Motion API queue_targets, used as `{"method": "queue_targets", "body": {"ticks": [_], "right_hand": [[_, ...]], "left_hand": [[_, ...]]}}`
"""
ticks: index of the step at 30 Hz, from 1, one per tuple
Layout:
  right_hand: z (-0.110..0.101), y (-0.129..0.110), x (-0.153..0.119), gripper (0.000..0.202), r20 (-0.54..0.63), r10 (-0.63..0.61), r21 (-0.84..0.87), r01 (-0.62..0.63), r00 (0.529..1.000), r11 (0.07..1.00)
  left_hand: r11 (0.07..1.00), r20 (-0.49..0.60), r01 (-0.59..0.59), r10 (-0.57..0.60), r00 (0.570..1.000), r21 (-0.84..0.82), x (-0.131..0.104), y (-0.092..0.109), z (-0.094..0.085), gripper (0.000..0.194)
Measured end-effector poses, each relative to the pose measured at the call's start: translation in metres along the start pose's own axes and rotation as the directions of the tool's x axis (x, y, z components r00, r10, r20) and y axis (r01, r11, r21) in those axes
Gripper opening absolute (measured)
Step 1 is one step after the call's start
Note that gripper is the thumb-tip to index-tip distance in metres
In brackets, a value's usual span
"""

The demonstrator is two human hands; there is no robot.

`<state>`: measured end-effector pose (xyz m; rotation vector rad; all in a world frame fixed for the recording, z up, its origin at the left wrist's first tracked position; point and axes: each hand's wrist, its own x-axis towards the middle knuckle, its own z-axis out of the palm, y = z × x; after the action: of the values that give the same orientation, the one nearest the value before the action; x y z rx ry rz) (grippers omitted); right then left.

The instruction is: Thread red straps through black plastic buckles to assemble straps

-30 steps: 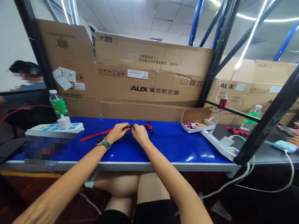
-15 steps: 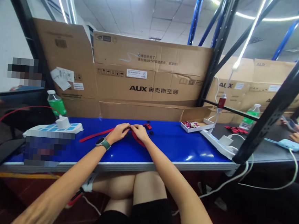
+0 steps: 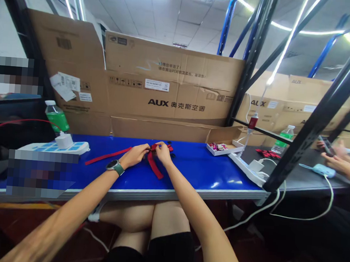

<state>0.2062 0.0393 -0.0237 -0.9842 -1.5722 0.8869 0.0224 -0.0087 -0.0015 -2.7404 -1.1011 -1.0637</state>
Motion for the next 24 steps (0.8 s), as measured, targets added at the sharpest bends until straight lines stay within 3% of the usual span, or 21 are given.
{"method": "queue_targets", "body": {"ticks": [3, 6, 10, 14, 18, 24], "right_hand": [[0.002, -0.001, -0.002, 0.024, 0.055, 0.078, 0.157, -0.086, 0.995, 0.984], [0.002, -0.005, -0.005, 0.025, 0.139, -0.043, 0.165, 0.020, 0.989, 0.986], [-0.001, -0.010, -0.006, 0.020, 0.076, -0.172, -0.096, 0.179, 0.982, 0.979], [-0.003, -0.015, -0.007, 0.030, 0.117, -0.343, -0.432, 0.359, 0.932, 0.828], [-0.002, -0.019, -0.009, 0.032, 0.236, -0.382, -0.512, 0.448, 0.894, 0.733], [-0.004, -0.018, -0.009, 0.029, 0.300, -0.399, -0.593, 0.497, 0.867, 0.634]], "left_hand": [[1.000, 0.021, -0.010, 0.011, 1.000, -0.022, 0.000, -0.002, 0.002, 0.019], [0.998, -0.003, -0.062, 0.062, 0.998, -0.019, 0.001, -0.003, 0.004, 0.020], [0.998, -0.054, -0.055, 0.054, 0.997, -0.012, 0.002, -0.003, 0.004, 0.019], [1.000, -0.119, -0.002, 0.004, 0.993, 0.016, 0.002, -0.005, 0.003, 0.017], [0.999, -0.134, 0.041, -0.044, 0.990, -0.022, 0.001, -0.009, 0.002, 0.015], [0.988, -0.166, 0.077, -0.099, 0.981, -0.136, 0.000, -0.006, 0.000, 0.014]]}}
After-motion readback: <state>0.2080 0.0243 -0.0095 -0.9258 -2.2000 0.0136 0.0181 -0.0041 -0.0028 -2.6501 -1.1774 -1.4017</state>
